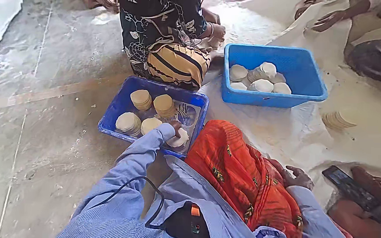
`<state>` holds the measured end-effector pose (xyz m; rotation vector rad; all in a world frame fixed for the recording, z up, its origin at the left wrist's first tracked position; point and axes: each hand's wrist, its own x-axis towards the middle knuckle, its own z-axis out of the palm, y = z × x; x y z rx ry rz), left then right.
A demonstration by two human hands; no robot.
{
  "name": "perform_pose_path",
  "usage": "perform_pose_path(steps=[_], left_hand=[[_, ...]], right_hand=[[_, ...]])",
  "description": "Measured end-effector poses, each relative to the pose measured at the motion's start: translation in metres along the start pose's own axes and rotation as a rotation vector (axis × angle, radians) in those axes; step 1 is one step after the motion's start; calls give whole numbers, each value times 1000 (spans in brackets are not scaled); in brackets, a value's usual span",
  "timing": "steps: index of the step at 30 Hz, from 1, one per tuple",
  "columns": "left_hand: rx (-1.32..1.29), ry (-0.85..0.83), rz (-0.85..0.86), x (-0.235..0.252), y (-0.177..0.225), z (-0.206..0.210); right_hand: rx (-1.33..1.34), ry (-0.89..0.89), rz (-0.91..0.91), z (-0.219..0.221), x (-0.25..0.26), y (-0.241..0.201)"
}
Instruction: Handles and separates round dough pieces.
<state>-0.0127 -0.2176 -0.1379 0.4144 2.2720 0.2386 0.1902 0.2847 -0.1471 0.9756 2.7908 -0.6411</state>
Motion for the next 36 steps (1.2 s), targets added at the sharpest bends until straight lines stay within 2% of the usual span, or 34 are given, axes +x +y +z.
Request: perform_pose_path(steps=[3,7,16,23,25,28,30,33,34,36], left_hand=[[37,-40,-64,0,8,-7],[133,-22,-81,14,-2,-5],[-23,72,-96,0,2,-8],[55,4,-170,-8,11,-14],[21,29,-120,-18,12,-13],[-80,152,91,-30,-5,-2],[-184,223,190,-42,-14,8],[-306,321,232,-69,-14,15],[-325,356,265,-77,-14,14],[-370,419,320,-91,-16,7]], right_hand=[[-5,-20,8,-3,-3,-4],[-2,-50,-3,-7,-4,-5],[33,6,-7,-7,0,-2],[46,18,12,-9,-1,-5],[66,69,-15,-8,0,-2],[156,189,-132,-9,0,-6],[248,257,-272,-13,-2,-25],[430,269,-535,-25,-18,-95],[508,231,-619,-28,-27,-126],[673,30,-756,-32,-49,-192]])
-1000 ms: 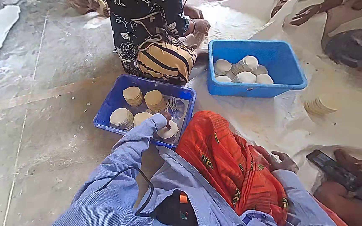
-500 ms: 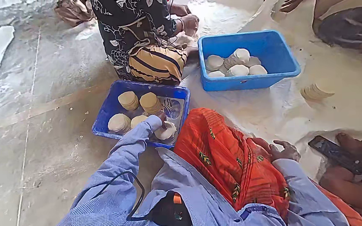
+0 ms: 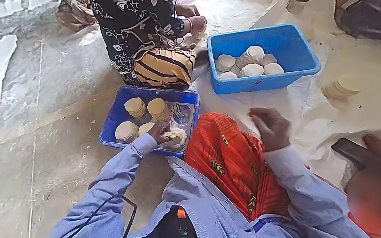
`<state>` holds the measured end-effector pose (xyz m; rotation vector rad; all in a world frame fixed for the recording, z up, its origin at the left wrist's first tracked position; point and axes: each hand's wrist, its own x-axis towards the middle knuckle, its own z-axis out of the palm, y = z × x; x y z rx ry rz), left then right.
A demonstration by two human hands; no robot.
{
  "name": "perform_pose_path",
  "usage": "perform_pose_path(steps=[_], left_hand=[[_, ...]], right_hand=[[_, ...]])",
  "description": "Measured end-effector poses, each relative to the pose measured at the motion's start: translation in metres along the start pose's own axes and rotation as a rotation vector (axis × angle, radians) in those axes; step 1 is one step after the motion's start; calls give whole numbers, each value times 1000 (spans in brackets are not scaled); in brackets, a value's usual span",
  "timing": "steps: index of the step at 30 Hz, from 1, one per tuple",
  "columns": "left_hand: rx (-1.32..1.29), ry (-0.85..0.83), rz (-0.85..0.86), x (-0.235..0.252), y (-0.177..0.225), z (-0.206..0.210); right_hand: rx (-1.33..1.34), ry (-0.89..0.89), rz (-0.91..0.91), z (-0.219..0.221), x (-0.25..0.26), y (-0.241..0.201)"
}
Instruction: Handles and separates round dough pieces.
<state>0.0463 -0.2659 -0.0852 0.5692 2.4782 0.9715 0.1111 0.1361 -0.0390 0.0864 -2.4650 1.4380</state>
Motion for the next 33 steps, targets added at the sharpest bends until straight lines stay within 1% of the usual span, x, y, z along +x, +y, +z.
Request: perform_pose_path(steps=[2,3,5,7,9,10,11,12,13,15,16,18,21,23,24,25,27,28,29,30,32,33], left_hand=[[-68,35,1,-5,11,-15],[-115,48,2,-7,20,-23],[-250,76,52,-11,42,-41],[-460,76,125,-15,66,-57],[-626,62,207,-15,84,-68],[-670,68,205,-13,91,-71],[-689,89,179,-9,95,-72],[-687,122,138,-5,98,-73],[-656,165,94,1,100,-73],[-555,239,20,15,104,-72],[-508,265,-7,23,107,-72],[-447,313,-21,43,115,-69],[-402,434,22,79,122,-56],[-330,477,21,98,115,-45],[-225,443,-3,101,107,-43],[-110,368,-35,101,95,-39],[97,122,-106,97,62,-27],[163,-6,-142,94,43,-18],[223,-127,-190,91,23,-8],[252,-203,-235,90,1,4],[292,-308,-319,92,-32,22],[313,-349,-341,92,-37,27]], right_hand=[[261,-204,-5,43,22,-38],[364,-298,27,64,32,-52],[527,-461,171,103,50,-69],[701,-573,370,136,63,-75],[905,-615,530,161,67,-75],[1015,-604,629,167,67,-79],[1100,-555,715,169,65,-85],[1170,-506,765,171,64,-89],[1239,-494,768,170,65,-89],[1268,-514,665,166,69,-86],[1224,-528,599,162,73,-83],[1099,-504,560,154,87,-77],[893,-347,601,131,110,-75],[772,-211,615,107,117,-64],[703,-140,600,92,118,-54],[623,-70,571,73,114,-41],[390,29,503,27,99,-9],[248,57,502,3,87,7],[101,80,523,-21,72,25],[-22,95,547,-44,55,46],[-196,115,615,-80,19,85],[-243,131,678,-94,0,97]])
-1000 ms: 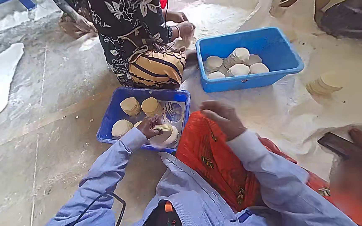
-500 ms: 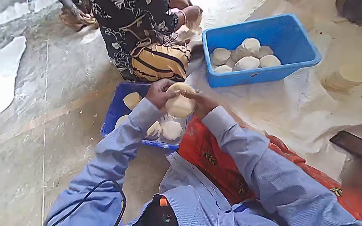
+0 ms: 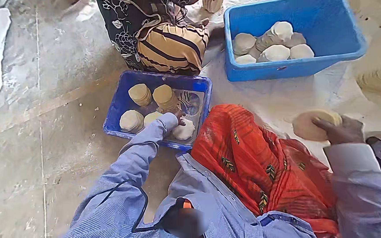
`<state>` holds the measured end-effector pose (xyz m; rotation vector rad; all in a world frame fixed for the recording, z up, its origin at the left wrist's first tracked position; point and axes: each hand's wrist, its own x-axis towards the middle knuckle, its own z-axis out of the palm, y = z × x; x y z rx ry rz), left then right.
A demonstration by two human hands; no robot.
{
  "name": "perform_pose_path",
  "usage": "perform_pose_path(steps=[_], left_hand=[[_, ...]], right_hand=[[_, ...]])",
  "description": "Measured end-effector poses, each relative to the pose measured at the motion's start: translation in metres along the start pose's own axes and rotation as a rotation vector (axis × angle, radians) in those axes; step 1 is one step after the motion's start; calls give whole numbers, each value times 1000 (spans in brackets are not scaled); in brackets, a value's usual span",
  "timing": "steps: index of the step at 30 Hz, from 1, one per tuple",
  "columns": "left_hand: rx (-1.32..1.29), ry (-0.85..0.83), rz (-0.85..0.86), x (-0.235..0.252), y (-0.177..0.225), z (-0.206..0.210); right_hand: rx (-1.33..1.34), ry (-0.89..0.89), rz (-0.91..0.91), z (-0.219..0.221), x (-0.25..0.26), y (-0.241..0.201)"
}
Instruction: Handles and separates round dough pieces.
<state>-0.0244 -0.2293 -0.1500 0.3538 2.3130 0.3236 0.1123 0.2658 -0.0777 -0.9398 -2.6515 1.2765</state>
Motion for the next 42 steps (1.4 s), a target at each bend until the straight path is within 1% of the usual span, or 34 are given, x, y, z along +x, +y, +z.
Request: perform_pose_path(steps=[3,5,6,7,8,9,10,11,13,15,17,18,19,20,21,22,23,25,26,27,28,29,30,31,32,33,34,35,37,39,42], left_hand=[[98,-132,-9,-4,12,-6],[164,-167,-18,-3,16,-8],[188,-165,-26,-2,18,-9],[211,-153,-33,1,17,-9],[218,-142,-42,4,16,-7],[202,-134,-49,6,14,-6],[171,-121,-52,10,10,-3],[129,-105,-49,12,5,0],[85,-69,-48,19,-7,6],[85,-93,-88,11,2,0],[61,-84,-109,2,9,-3],[22,-60,-94,-1,8,-2],[-9,-32,-63,-4,6,-1],[-34,1,-25,-8,4,0],[-68,48,31,-13,1,4],[-110,102,100,-19,-2,7],[-170,143,159,-29,-3,9],[-290,257,264,-48,-2,8],[-345,321,295,-55,-1,5],[-394,401,307,-61,1,1],[-452,452,267,-68,8,-8],[-537,475,191,-76,18,-18],[-664,493,117,-79,27,-27],[-819,517,57,-80,38,-36],[-989,538,-5,-80,53,-46],[-1153,556,-51,-78,68,-55],[-1302,556,-66,-75,82,-64],[-1428,525,-47,-70,97,-73],[-1565,404,31,-66,136,-89],[-1593,272,93,-57,179,-96],[-1506,149,145,-23,243,-82]], right_hand=[[-6,40,104,-23,-6,74],[23,46,59,-33,-6,124],[25,39,16,-34,-11,136],[15,44,39,-32,-21,130],[35,72,180,-26,-38,94],[79,111,361,-18,-56,42],[77,104,406,-15,-70,10],[62,79,374,-15,-80,-7],[61,63,343,-16,-84,-14],[124,98,405,-16,-86,-27],[154,134,476,-16,-80,-30],[149,134,499,-17,-73,-22],[141,134,472,-17,-65,-2],[113,133,369,-16,-55,33],[78,147,215,-15,-45,77],[112,157,179,-14,-37,100],[153,171,199,-14,-33,107],[142,179,261,-14,-33,96],[106,153,341,-16,-37,72],[85,101,473,-21,-43,38],[62,69,546,-24,-44,18],[48,51,550,-25,-43,18],[14,74,441,-21,-40,42],[-14,140,251,-15,-33,83],[-8,173,147,-12,-23,109],[6,161,144,-12,-19,114],[11,141,183,-14,-19,107],[14,131,226,-17,-19,95],[6,103,299,-22,-18,74],[-41,85,325,-28,-11,65],[-114,31,330,-43,6,58]])
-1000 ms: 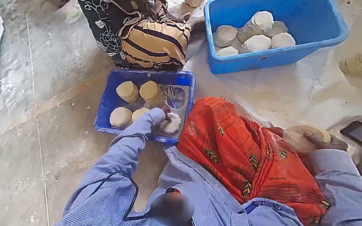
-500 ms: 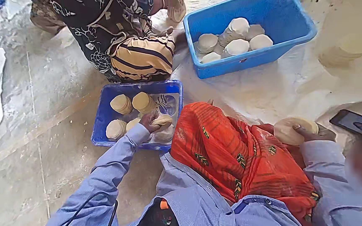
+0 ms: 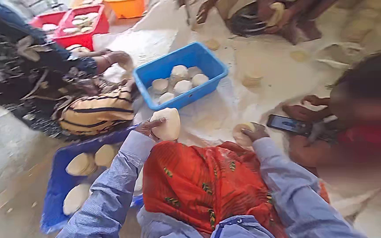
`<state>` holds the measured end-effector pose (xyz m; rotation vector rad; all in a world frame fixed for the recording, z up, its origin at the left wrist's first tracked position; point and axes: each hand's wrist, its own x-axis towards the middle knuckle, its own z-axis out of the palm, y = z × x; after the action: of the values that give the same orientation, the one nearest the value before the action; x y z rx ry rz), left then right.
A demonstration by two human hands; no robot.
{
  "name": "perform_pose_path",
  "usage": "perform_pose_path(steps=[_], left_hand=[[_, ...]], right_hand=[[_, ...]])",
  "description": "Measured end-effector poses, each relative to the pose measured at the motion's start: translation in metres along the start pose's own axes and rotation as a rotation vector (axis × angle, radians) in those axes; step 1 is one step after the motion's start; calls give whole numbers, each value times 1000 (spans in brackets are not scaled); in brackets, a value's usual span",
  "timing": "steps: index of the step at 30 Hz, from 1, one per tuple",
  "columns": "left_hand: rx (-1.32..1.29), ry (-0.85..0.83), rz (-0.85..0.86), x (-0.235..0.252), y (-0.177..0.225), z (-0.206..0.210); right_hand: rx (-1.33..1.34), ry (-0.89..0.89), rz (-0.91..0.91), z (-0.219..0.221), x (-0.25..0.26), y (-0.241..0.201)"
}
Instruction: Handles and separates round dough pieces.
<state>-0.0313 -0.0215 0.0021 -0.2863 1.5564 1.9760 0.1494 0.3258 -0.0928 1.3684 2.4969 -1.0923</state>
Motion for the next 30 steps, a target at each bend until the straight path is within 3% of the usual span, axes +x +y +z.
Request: perform_pose_path(steps=[4,7,12,14,16,18,21,25,30], left_hand=[[259,-161,36,46,-43,75],[328,-194,9,80,-78,115],[214,-84,-196,98,-108,138],[215,-80,-225,99,-110,138],[238,-153,-212,97,-107,137],[232,-248,-193,97,-104,138],[206,-393,-157,94,-105,139],[161,-462,-148,91,-107,140],[145,-387,-169,88,-106,143]], right_hand=[[-4,-24,-64,-13,30,-17],[97,-79,38,-2,52,-22],[485,-134,142,45,89,0],[327,-153,169,51,95,5],[-3,-142,89,52,95,5],[-163,-76,-24,42,88,-7],[134,31,-240,22,75,-24],[754,-76,-378,11,55,-39],[422,23,-714,-2,33,-50]])
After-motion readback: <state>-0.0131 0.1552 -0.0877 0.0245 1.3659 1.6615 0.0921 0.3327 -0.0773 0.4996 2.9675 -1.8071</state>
